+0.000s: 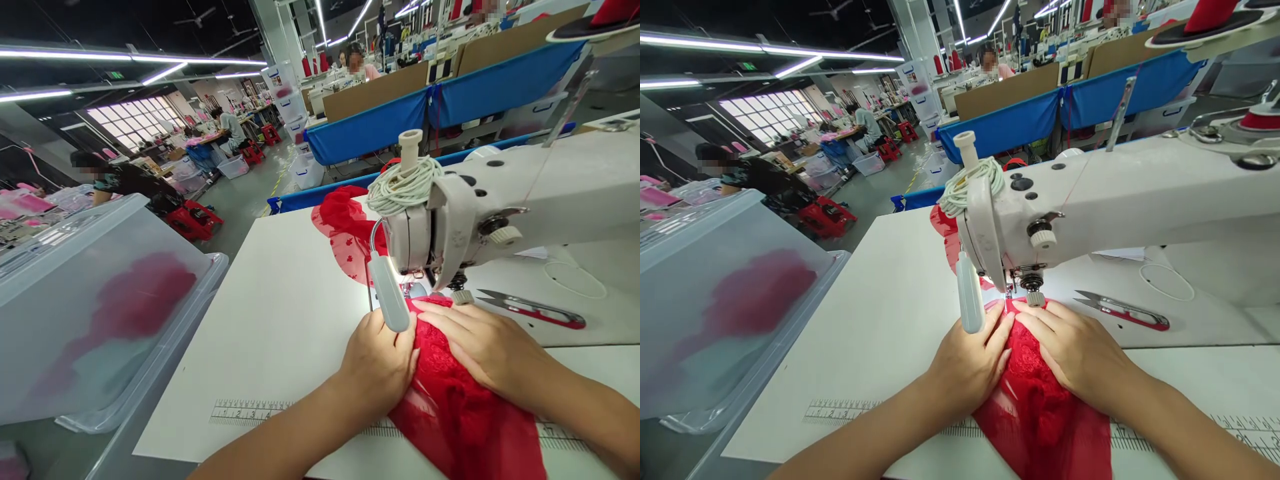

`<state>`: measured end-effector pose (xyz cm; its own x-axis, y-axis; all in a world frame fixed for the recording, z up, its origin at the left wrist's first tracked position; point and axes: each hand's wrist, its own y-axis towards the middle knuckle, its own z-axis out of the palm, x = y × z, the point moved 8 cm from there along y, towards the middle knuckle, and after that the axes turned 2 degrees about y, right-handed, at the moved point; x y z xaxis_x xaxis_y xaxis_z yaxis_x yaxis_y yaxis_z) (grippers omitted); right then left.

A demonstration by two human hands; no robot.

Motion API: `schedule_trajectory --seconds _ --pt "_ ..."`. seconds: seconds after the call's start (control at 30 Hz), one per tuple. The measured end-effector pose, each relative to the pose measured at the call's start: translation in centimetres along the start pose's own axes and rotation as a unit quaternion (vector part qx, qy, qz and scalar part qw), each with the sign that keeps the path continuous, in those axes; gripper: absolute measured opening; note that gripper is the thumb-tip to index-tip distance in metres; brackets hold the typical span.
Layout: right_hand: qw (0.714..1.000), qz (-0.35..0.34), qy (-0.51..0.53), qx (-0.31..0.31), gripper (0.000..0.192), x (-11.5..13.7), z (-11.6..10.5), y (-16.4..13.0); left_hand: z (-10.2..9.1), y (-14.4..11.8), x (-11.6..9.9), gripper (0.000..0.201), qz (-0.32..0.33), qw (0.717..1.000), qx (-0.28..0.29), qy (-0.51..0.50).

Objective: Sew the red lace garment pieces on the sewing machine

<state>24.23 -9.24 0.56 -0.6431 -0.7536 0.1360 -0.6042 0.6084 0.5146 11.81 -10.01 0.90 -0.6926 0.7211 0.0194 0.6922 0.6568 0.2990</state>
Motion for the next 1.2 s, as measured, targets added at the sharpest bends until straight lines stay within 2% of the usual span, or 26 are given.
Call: schedule_trajectory --seconds 0.23,0.43,0.57,0.73,0.93,1.07,1.2 --pt "1.000 0.014 -0.023 0.011 0.051 -0.3 0.0 0.1 0.1 0.2 0.1 0.047 -0.001 1.000 0.013 0.006" --pt "0.999 0.001 -0.036 0.005 0.052 0.1 -0.4 0.7 -0.3 0.3 0.2 0.041 0.000 1.000 -0.018 0.019" --pt "0.999 0.005 -0.039 -0.010 0.053 0.1 -0.8 1.1 -0.2 0.4 0.2 0.040 -0.005 1.000 -0.008 0.019" --pt "0.999 0.011 -0.043 -0.003 0.047 -0.1 -0.6 0.9 -0.2 0.4 0.3 0.046 0.003 1.000 -0.002 0.024" --pt "0.999 0.032 -0.020 0.004 0.053 -0.4 -0.2 0.7 0.1 0.2 0.3 0.048 0.016 0.999 -0.005 0.045" --pt "0.999 0.032 -0.018 0.004 0.049 -0.6 0.0 0.7 0.3 0.2 0.4 0.050 0.015 0.998 0.007 0.064" --pt "0.999 0.035 -0.013 0.012 0.049 -1.0 0.4 0.6 -0.3 0.2 0.5 0.069 0.018 0.996 -0.030 0.077"
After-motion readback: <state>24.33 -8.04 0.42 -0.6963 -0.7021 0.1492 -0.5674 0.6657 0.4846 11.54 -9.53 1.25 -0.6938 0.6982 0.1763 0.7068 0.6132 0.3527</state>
